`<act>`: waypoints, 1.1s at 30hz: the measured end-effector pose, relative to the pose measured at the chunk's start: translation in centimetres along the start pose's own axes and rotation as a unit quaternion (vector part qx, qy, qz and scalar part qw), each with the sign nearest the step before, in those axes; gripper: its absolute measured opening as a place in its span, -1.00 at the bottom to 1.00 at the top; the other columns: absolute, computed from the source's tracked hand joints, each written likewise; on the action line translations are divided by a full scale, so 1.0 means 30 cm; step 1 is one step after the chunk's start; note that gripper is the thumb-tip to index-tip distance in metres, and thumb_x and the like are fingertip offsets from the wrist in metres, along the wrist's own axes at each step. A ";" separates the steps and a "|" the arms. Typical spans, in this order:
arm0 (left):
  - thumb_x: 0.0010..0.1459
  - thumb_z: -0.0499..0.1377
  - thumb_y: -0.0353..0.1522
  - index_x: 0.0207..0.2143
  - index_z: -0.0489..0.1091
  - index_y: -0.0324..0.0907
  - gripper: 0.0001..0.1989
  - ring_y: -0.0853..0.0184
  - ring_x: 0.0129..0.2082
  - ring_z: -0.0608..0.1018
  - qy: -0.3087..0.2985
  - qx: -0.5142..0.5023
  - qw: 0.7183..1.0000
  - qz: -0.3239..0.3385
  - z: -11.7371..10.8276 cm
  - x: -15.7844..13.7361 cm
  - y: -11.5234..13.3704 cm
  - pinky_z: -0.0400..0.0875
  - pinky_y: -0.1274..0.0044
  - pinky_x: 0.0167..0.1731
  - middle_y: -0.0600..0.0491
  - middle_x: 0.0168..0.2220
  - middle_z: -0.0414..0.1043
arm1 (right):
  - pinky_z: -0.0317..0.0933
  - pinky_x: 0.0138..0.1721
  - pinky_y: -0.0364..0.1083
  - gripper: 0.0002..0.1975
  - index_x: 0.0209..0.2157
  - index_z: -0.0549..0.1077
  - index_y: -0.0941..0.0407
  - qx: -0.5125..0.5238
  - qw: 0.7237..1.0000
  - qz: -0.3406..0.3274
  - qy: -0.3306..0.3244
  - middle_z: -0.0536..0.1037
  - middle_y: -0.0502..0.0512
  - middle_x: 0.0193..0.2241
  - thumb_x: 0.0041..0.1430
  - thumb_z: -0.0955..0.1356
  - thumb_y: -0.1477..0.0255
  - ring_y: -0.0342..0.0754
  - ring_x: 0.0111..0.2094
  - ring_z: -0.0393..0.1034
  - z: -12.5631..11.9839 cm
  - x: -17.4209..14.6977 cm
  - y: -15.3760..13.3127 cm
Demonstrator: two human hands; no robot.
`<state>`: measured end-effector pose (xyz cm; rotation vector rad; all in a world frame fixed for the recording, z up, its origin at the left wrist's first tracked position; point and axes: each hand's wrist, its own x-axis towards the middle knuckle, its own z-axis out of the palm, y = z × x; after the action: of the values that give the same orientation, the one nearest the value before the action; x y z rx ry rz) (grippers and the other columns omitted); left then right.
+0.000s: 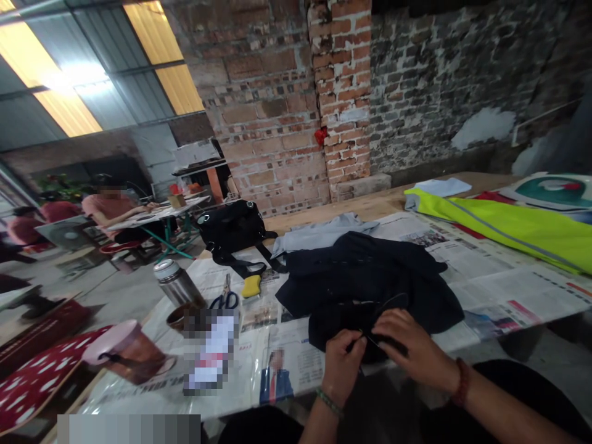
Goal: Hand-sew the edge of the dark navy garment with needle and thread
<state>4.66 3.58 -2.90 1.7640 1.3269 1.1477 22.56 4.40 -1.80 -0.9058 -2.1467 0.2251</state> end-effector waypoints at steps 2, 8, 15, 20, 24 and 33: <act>0.04 0.09 -0.41 -0.50 0.48 -0.20 -0.83 0.38 -0.47 0.42 0.000 0.000 1.000 -0.002 -0.002 0.000 0.004 0.28 0.60 -0.43 0.09 -0.53 0.42 | 0.17 -0.16 0.03 -0.78 -0.16 0.39 0.04 -0.012 1.000 -0.007 -0.007 0.47 0.11 -0.28 0.10 0.29 0.46 0.00 -0.18 0.29 0.028 -0.014 -0.004; 0.04 0.09 -0.43 -0.52 0.48 -0.20 -0.82 0.39 -0.48 0.41 -0.003 0.014 1.000 -0.004 -0.009 0.001 -0.001 0.27 0.62 -0.45 0.11 -0.55 0.41 | 0.14 -0.19 -0.01 -0.87 -0.32 0.42 0.03 -0.004 1.000 0.001 0.017 0.50 0.03 -0.38 0.18 0.24 0.44 -0.04 -0.23 0.30 0.098 0.015 0.001; 0.04 0.08 -0.42 -0.51 0.47 -0.19 -0.82 0.37 -0.46 0.40 -0.016 0.013 1.000 -0.008 -0.019 0.008 -0.007 0.27 0.61 -0.42 0.10 -0.53 0.42 | 0.14 -0.16 -0.02 -0.84 -0.35 0.39 0.05 0.062 0.993 0.077 0.068 0.48 0.05 -0.35 0.20 0.20 0.41 -0.05 -0.23 0.30 0.139 0.013 -0.034; 0.07 0.06 -0.40 -0.50 0.46 -0.18 -0.80 0.38 -0.47 0.37 -0.031 0.022 0.999 -0.023 -0.033 0.011 0.001 0.23 0.61 -0.44 0.12 -0.53 0.37 | 0.20 -0.21 -0.10 -0.75 -0.37 0.39 0.08 0.223 0.928 0.237 0.180 0.47 0.07 -0.38 0.20 0.16 0.28 -0.06 -0.27 0.34 0.117 0.040 -0.063; 0.05 0.07 -0.38 -0.54 0.44 -0.20 -0.80 0.37 -0.48 0.34 -0.015 0.020 0.999 -0.027 -0.036 0.017 0.001 0.22 0.60 -0.46 0.12 -0.55 0.32 | 0.22 -0.35 -0.14 -0.76 -0.35 0.32 0.09 0.384 0.837 0.298 0.252 0.46 0.02 -0.44 0.16 0.21 0.21 -0.12 -0.42 0.35 0.041 0.078 -0.071; -0.01 0.12 -0.38 -0.53 0.46 -0.20 -0.85 0.35 -0.48 0.36 0.005 0.000 0.999 -0.042 -0.036 0.021 -0.007 0.25 0.58 -0.45 0.11 -0.56 0.32 | 0.22 -0.55 -0.21 -0.72 -0.30 0.33 0.06 0.656 0.592 0.361 0.297 0.45 -0.06 -0.50 -0.09 0.44 0.37 -0.20 -0.57 0.32 -0.121 -0.050 -0.052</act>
<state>3.66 4.23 -2.47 1.6888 1.3929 1.1125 25.01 1.78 0.44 -0.6422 -0.4418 1.4386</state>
